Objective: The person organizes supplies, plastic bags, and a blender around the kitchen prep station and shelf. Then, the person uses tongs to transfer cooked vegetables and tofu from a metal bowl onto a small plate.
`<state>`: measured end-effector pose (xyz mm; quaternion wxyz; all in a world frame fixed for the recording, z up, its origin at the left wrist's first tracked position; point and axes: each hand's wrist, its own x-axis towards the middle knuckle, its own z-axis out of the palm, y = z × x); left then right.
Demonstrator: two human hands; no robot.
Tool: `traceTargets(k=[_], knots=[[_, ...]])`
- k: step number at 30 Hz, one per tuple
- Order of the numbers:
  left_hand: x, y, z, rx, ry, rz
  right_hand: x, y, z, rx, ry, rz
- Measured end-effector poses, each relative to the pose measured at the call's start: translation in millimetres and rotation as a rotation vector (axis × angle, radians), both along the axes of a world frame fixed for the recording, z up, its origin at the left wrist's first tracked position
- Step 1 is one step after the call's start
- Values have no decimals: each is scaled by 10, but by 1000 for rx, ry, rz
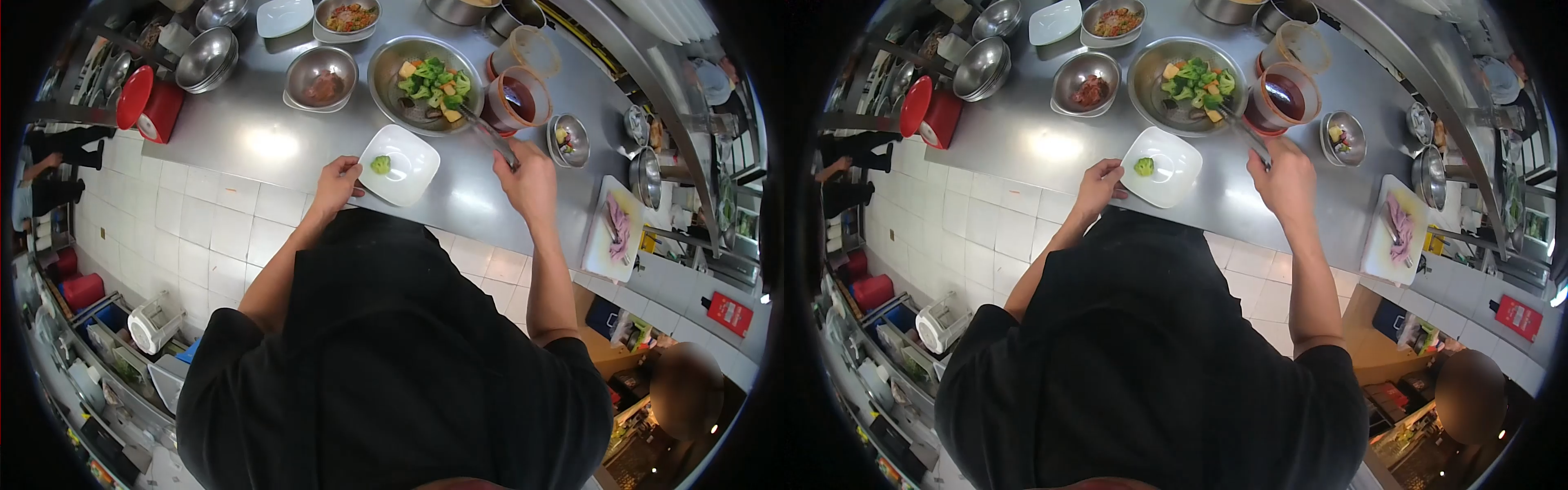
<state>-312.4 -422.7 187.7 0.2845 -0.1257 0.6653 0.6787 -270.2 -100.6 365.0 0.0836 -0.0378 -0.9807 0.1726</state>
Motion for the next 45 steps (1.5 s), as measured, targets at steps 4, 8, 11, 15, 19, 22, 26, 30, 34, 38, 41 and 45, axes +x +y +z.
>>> traceTargets(k=[4,8,11,15,19,22,26,30,34,38,41,45], knots=[[-44,2,41,2,44,-27,309,-148,166,-167,-136,51],[-123,33,-52,-41,98,-33,482,-174,-444,-263,-349,248],[-170,53,52,-72,95,-75,536,-195,-629,-293,-400,255],[-171,39,-13,-101,114,-71,306,-99,-126,-361,-174,109],[-161,73,69,-87,55,-82,-392,-97,-202,-173,-168,17],[-160,66,33,-83,92,-53,-860,-163,-553,-62,-244,-38],[-173,6,-34,9,62,-65,-781,-124,-551,-92,-139,-50],[-186,-73,-81,107,-1,-90,-203,-236,-95,-246,-77,-115],[-334,-174,-94,156,-43,-213,62,-524,-21,-273,-125,-327],[-538,-243,-75,133,-56,-429,-394,-695,-344,-232,-71,-313],[-661,-309,-51,75,-39,-569,-648,-759,-623,-170,-101,-329],[-845,-348,151,12,6,-648,-434,-751,-535,-204,-23,-338]])
